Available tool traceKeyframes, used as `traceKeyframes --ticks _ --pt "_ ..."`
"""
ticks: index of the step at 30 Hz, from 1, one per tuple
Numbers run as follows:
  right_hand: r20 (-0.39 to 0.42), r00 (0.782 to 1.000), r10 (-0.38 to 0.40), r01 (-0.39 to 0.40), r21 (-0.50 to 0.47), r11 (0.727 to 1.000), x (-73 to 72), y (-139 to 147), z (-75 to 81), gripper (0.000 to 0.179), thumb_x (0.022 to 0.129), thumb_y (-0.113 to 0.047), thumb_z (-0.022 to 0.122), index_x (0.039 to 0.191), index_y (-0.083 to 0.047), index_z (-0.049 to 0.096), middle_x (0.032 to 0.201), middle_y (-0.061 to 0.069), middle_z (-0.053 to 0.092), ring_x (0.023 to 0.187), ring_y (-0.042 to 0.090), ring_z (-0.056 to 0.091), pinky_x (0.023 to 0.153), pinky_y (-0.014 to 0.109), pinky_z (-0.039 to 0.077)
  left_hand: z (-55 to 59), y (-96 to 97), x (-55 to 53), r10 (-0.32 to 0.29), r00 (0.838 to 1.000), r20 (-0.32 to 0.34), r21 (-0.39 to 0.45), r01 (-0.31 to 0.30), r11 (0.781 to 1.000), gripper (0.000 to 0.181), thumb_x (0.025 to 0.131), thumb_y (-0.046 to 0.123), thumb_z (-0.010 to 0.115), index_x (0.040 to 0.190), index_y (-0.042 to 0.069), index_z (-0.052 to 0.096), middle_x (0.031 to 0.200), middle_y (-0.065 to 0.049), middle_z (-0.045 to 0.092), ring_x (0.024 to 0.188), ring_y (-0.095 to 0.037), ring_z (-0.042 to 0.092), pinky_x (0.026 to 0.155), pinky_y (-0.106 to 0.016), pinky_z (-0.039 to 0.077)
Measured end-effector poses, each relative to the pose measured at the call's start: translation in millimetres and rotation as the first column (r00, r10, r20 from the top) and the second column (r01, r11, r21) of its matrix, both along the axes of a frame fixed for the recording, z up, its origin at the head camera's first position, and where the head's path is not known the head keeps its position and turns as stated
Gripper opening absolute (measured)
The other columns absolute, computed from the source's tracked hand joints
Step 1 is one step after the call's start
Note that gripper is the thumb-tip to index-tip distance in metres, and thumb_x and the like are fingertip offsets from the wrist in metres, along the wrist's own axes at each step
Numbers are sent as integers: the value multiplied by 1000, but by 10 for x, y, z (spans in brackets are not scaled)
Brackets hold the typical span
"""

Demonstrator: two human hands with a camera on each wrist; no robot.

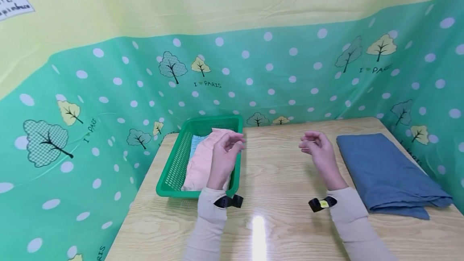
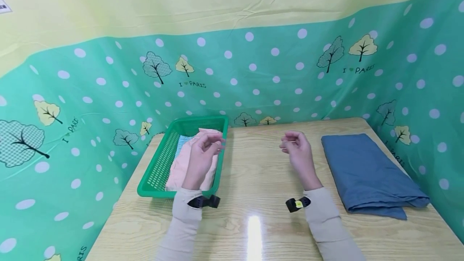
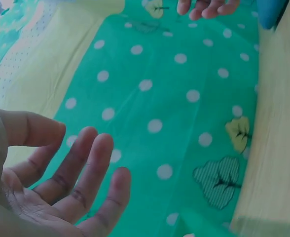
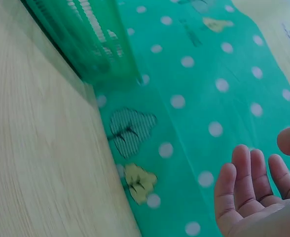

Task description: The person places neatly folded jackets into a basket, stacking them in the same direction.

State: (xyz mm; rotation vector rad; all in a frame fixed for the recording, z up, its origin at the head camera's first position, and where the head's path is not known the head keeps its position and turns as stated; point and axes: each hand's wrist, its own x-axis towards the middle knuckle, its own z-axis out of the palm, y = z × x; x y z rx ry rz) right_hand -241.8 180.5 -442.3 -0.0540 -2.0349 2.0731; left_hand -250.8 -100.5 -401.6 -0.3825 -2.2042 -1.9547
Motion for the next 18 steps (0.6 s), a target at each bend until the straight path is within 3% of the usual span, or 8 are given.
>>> traceKeyframes --ticks 4,9,12,18 --pt "-16 999 -43 41 -89 995 99 230 8 18 103 -7 55 120 -12 53 105 -5 61 86 4 66 80 16 57 -53 214 88 -33 999 -11 48 33 998 18 99 3 60 116 0 68 108 -20 72 88 -20 72 81 -33 58" --pt "-65 994 -87 73 -190 979 224 496 2 17 103 -8 58 119 -11 54 101 -4 64 83 6 67 78 16 57 -118 479 156 -87 996 -7 76 87 993 19 98 0 59 114 0 68 106 -23 72 89 -30 72 81 -33 60" --pt "-97 989 -111 89 -215 973 286 629 0 18 102 -10 60 119 -9 54 100 -4 65 82 7 68 77 16 57 -189 621 174 -130 991 31 113 126 986 19 98 0 59 115 -2 67 107 -26 71 89 -33 72 81 -32 60" --pt "-124 982 -142 117 -193 974 406 865 -32 16 102 -15 62 117 -13 57 100 -5 68 82 6 68 76 14 57 -384 860 164 -196 968 158 216 159 963 18 97 0 61 114 -4 66 106 -27 71 81 -22 72 83 -41 62"
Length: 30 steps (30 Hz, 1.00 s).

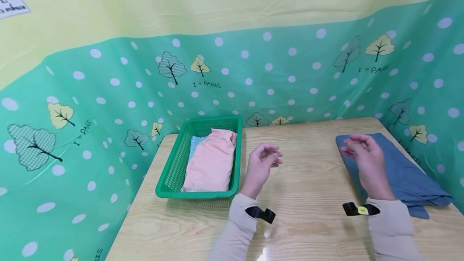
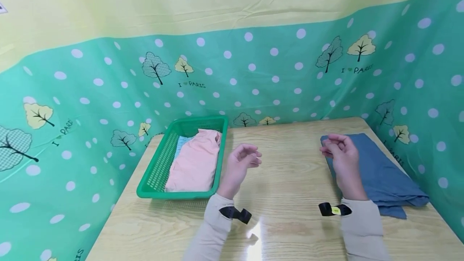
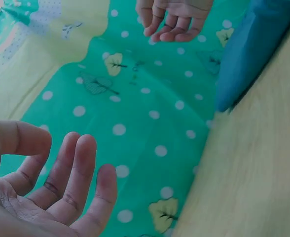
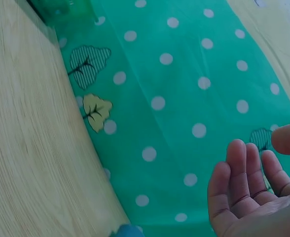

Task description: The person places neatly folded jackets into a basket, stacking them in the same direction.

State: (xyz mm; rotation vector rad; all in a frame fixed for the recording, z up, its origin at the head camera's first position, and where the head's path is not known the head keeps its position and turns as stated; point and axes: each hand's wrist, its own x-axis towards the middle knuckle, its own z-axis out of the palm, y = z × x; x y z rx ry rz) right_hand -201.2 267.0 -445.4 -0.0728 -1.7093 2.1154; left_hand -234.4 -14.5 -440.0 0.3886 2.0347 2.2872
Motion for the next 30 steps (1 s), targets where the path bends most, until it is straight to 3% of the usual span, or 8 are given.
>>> traceKeyframes --ticks 6,11,16,20,23,27,30 --pt "13 1000 -28 28 -23 999 134 277 -49 16 103 -15 61 118 -13 57 102 -7 68 82 5 69 76 12 56 -158 236 5 -16 995 100 21 14 1000 17 95 2 64 112 2 68 99 -18 74 81 -29 73 81 -46 62" --pt "26 998 -52 54 -79 995 203 479 -58 15 102 -12 61 117 -11 56 101 -7 67 81 5 70 75 12 56 -270 432 1 -24 984 178 37 18 999 15 95 3 65 110 5 68 99 -15 75 77 -22 72 74 -34 62" --pt "81 989 -124 133 -109 985 258 648 -41 15 101 -10 61 115 -10 57 96 -10 69 78 2 69 72 10 56 -370 644 27 -43 968 248 66 27 997 19 96 4 66 115 0 65 103 -17 74 75 -15 70 73 -34 62" --pt "146 970 -195 206 -68 976 293 781 -54 11 102 -10 60 112 -14 58 95 -13 66 77 -2 67 70 7 53 -435 826 79 -54 952 302 68 35 997 20 95 4 67 115 2 65 101 -13 73 75 -15 69 76 -39 62" --pt "243 921 -304 290 93 952 290 850 -83 10 104 -14 56 109 -22 57 96 -18 60 80 -7 61 72 3 47 -479 966 119 -50 936 349 75 25 997 19 93 3 68 112 6 66 95 -7 72 73 -15 67 78 -45 62" --pt "359 815 -455 349 321 880 259 917 -120 15 105 -20 51 107 -35 51 96 -23 50 84 -10 50 78 6 39 -532 1128 168 -45 920 389 88 11 996 20 91 2 69 109 9 66 90 -2 69 73 -16 67 83 -53 61" --pt "397 773 -496 341 400 851 256 980 -143 17 106 -24 49 107 -41 47 97 -25 46 85 -11 45 84 13 36 -562 1231 204 -35 913 407 89 -2 996 20 90 2 69 108 9 65 89 -3 68 76 -19 69 83 -55 61"
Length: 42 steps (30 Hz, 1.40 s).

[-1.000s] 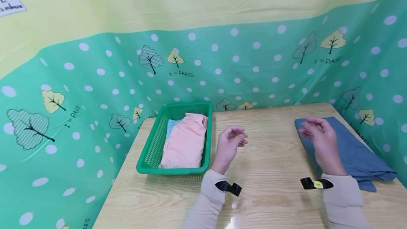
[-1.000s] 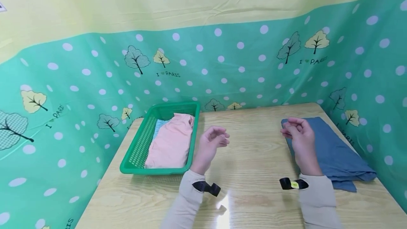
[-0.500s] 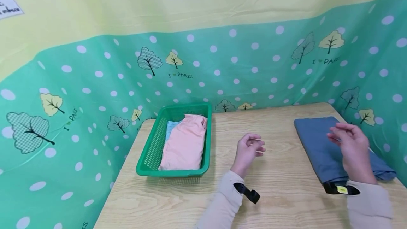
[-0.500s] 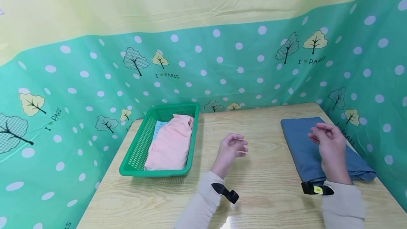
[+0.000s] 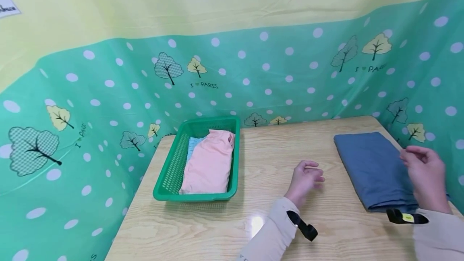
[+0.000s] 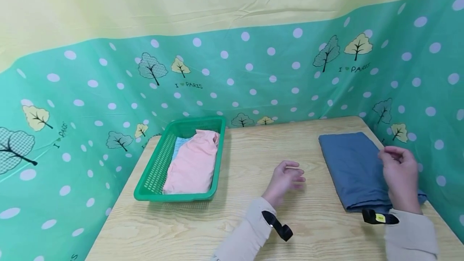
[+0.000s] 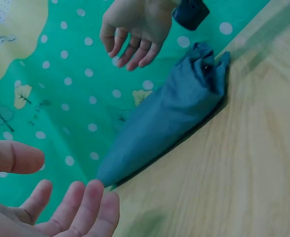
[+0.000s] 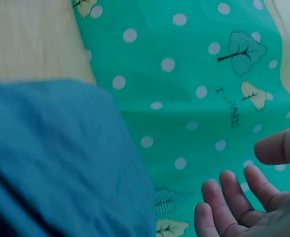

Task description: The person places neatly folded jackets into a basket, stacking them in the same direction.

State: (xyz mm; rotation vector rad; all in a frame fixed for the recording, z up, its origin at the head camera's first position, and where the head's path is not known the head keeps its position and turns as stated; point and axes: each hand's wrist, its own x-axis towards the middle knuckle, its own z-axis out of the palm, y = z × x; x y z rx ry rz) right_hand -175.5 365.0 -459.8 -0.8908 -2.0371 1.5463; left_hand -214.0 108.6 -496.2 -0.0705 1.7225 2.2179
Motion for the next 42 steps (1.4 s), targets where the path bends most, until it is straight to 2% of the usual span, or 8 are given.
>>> traceKeyframes --ticks 4,8,11,15,25,29,34,42 --pt "89 996 11 -18 71 997 23 71 -37 15 107 -30 47 117 -42 46 98 -28 40 85 -12 39 83 20 35 -34 114 42 9 1000 30 -8 -9 1000 21 89 2 69 108 10 64 89 -5 69 78 -22 70 80 -54 62" --pt "179 984 6 -31 136 990 19 126 -83 42 108 -32 42 148 -22 43 106 -23 42 96 1 46 84 26 37 -62 224 88 5 998 63 -16 -4 1000 23 87 3 69 107 13 63 90 -5 69 80 -24 71 80 -53 62" --pt "224 975 12 -51 169 984 -8 169 -136 57 108 -26 38 160 -4 28 133 6 55 125 31 51 96 42 44 -86 308 120 -4 997 83 -15 5 1000 25 87 4 69 108 13 61 89 -5 69 79 -23 69 79 -50 62" --pt "258 965 52 -105 194 975 -30 268 -266 63 107 -20 37 160 6 16 162 35 24 144 56 29 110 66 36 -132 406 164 -6 993 120 -7 7 1000 28 86 6 70 112 12 60 91 -5 67 79 -23 65 78 -47 62" --pt "447 876 183 -313 235 920 -27 542 -508 86 103 -32 48 157 13 0 161 42 2 140 66 19 107 74 31 -189 536 258 -36 987 159 32 31 999 30 89 8 67 117 10 56 98 -9 65 92 -33 70 82 -53 60" --pt "502 830 243 -417 268 869 -25 589 -544 95 101 -40 53 154 19 -1 154 49 7 135 72 14 105 76 29 -195 568 246 -102 981 168 52 95 994 34 89 9 67 120 9 53 101 -10 65 96 -32 69 86 -55 59" --pt "517 802 298 -495 298 816 -18 603 -572 102 99 -44 58 151 23 2 144 53 13 125 76 13 97 76 27 -225 621 211 -177 968 178 84 164 983 39 90 7 67 124 8 49 103 -10 63 99 -27 67 93 -57 57" --pt "557 757 342 -543 244 804 -85 603 -578 114 95 -51 64 150 24 -2 146 55 11 130 71 19 102 75 33 -232 654 160 -182 962 201 84 168 982 40 88 6 67 122 8 47 102 -12 58 91 -24 61 89 -57 57"
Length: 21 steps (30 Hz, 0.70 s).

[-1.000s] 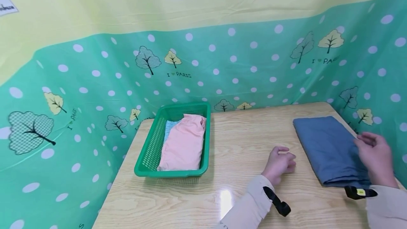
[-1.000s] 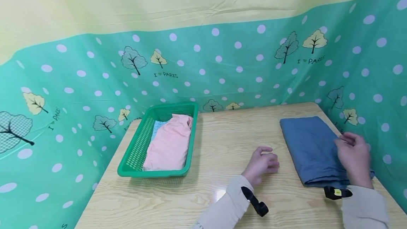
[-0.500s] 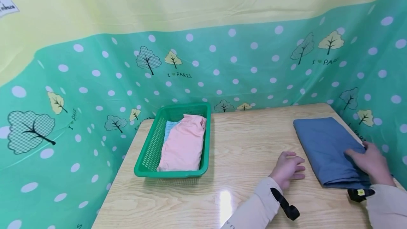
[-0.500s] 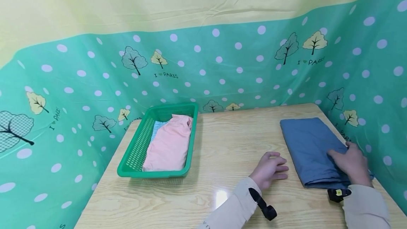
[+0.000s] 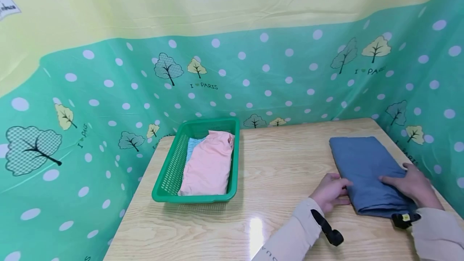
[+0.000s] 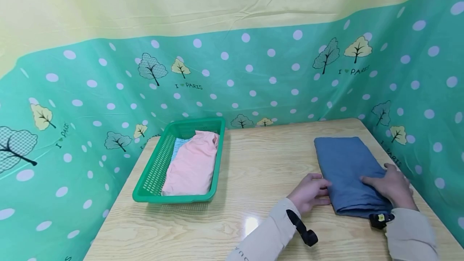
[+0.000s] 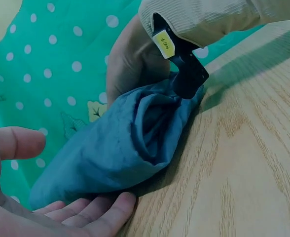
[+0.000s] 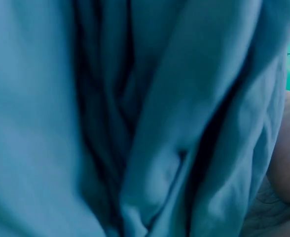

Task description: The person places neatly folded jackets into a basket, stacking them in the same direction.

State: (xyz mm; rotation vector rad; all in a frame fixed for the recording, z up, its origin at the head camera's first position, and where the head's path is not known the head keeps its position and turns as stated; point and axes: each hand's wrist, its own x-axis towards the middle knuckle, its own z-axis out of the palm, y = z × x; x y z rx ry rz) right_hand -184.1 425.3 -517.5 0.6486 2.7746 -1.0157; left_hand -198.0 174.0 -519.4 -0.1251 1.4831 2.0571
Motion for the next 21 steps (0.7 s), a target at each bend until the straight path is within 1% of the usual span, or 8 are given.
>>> traceKeyframes --ticks 3,6,8,10,14,18,21 --pt "56 998 22 -21 -25 999 -23 -8 20 117 95 -54 63 149 25 -4 146 55 10 132 70 20 105 73 34 -7 -9 -2 -1 1000 3 -7 1 1000 40 88 6 68 122 9 48 103 -12 58 89 -22 61 83 -50 58" --pt "96 994 48 -45 -38 998 -35 -37 40 119 95 -57 61 148 27 -3 145 55 12 132 70 21 107 72 34 -12 -18 -6 1 1000 5 -2 -1 1000 39 88 5 68 122 10 49 105 -10 58 91 -22 63 82 -46 58" --pt "112 991 68 -64 -37 997 -38 -60 48 119 95 -60 60 147 29 -1 144 55 14 131 69 24 106 71 36 -15 -21 -12 -1 1000 6 5 1 1000 39 88 4 67 122 10 49 107 -10 59 95 -23 63 86 -47 58" --pt "120 989 83 -79 -36 996 -38 -84 54 119 95 -61 59 146 30 1 143 55 15 130 69 27 105 70 37 -21 -23 -19 6 1000 8 11 -6 1000 38 88 3 67 121 9 49 108 -10 60 101 -26 64 92 -52 57" --pt "130 985 118 -113 -44 993 -43 -114 59 118 95 -63 57 145 31 5 141 55 19 127 68 30 103 69 41 -37 -24 -32 31 999 13 17 -31 999 38 87 1 67 120 7 50 110 -12 61 109 -31 65 97 -57 55" --pt "141 979 150 -146 -43 988 -57 -115 59 119 95 -64 56 143 33 7 139 56 22 125 69 33 100 68 43 -46 -23 -37 53 999 6 -3 -53 999 38 87 2 68 120 7 51 110 -12 62 108 -32 65 97 -58 54" --pt "149 975 161 -155 -52 986 -69 -114 51 120 95 -63 57 142 34 7 138 57 22 125 69 33 101 68 43 -43 -12 -37 77 997 -8 -27 -77 997 37 86 1 69 118 6 52 109 -11 62 107 -30 65 99 -57 54"
